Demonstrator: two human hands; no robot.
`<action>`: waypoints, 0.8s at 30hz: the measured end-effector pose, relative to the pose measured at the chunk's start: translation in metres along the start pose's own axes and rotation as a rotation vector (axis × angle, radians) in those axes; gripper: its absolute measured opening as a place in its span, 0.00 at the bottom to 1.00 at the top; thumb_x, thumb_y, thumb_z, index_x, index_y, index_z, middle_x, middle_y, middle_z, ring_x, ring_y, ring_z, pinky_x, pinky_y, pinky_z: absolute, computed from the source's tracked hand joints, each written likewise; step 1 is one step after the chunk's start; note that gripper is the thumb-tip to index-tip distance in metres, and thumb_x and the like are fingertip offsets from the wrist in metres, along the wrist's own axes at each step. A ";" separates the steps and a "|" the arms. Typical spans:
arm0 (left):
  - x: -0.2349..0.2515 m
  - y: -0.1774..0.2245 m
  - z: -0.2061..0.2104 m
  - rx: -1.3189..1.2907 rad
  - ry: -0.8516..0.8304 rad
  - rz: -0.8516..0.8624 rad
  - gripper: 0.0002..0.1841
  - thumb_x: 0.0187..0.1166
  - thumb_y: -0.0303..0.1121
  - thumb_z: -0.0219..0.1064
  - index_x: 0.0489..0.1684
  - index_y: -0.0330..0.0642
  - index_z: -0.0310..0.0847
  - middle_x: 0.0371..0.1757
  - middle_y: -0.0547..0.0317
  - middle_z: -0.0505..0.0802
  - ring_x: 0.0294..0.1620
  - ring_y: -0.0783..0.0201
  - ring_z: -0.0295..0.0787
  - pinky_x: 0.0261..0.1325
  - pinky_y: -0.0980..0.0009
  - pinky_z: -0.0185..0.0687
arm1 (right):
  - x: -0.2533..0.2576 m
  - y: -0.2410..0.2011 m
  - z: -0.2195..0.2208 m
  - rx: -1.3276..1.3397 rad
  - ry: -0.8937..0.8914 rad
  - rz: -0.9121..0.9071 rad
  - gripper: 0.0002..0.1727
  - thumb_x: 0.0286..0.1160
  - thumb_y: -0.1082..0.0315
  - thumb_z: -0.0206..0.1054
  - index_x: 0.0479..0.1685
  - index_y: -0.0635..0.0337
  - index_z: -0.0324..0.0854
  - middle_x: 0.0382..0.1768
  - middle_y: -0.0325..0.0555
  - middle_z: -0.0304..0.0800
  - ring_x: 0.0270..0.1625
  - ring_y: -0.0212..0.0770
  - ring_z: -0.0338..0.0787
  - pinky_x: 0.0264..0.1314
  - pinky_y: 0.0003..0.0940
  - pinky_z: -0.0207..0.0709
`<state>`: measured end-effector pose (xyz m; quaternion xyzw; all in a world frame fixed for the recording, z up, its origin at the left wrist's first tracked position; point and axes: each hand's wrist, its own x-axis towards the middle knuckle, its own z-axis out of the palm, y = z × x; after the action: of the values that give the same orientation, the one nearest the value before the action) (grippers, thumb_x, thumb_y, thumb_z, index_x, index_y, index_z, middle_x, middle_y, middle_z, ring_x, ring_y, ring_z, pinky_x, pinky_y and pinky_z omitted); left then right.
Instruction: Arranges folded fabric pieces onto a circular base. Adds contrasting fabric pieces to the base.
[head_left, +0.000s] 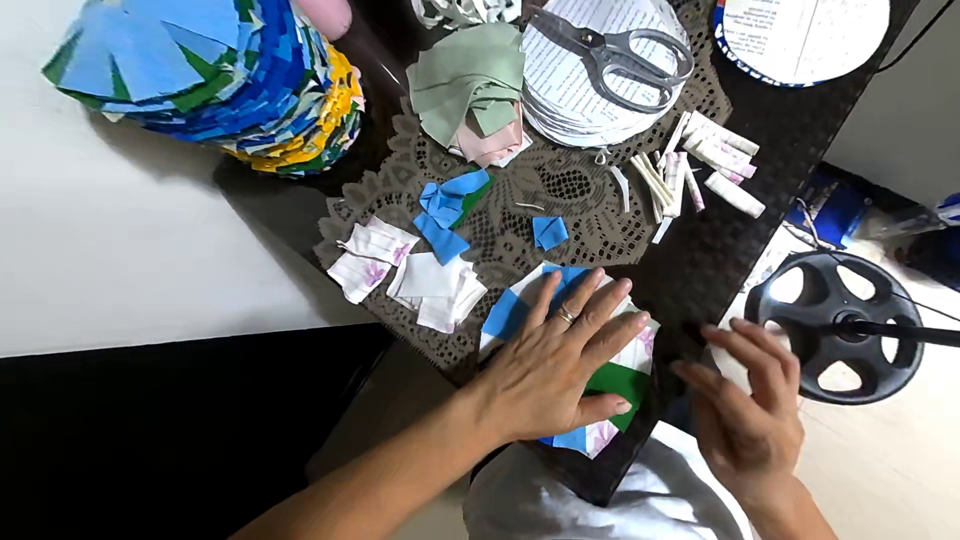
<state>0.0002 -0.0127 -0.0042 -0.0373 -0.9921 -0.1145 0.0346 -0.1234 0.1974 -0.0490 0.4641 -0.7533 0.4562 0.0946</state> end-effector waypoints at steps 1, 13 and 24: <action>0.000 0.008 0.000 0.004 0.038 -0.071 0.39 0.85 0.65 0.45 0.90 0.50 0.64 0.89 0.45 0.70 0.92 0.40 0.57 0.85 0.27 0.44 | -0.002 -0.002 0.003 0.000 -0.010 -0.023 0.09 0.86 0.61 0.57 0.48 0.40 0.84 0.66 0.38 0.85 0.82 0.44 0.71 0.87 0.43 0.56; 0.004 0.029 0.005 -0.015 0.083 -0.345 0.48 0.71 0.68 0.65 0.89 0.47 0.65 0.89 0.41 0.69 0.90 0.36 0.59 0.84 0.26 0.45 | 0.021 -0.005 0.004 0.036 -0.010 -0.066 0.07 0.84 0.65 0.59 0.41 0.48 0.83 0.64 0.37 0.83 0.84 0.37 0.67 0.91 0.34 0.51; 0.019 -0.068 -0.074 -0.093 0.254 -0.699 0.16 0.83 0.30 0.65 0.66 0.36 0.86 0.70 0.40 0.87 0.71 0.40 0.83 0.71 0.42 0.76 | 0.075 -0.020 0.031 0.075 -0.027 -0.193 0.11 0.86 0.62 0.57 0.42 0.48 0.87 0.58 0.44 0.89 0.77 0.45 0.76 0.83 0.40 0.60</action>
<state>-0.0199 -0.0944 0.0543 0.3168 -0.9264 -0.1680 0.1146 -0.1407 0.1246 -0.0120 0.5438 -0.6887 0.4666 0.1107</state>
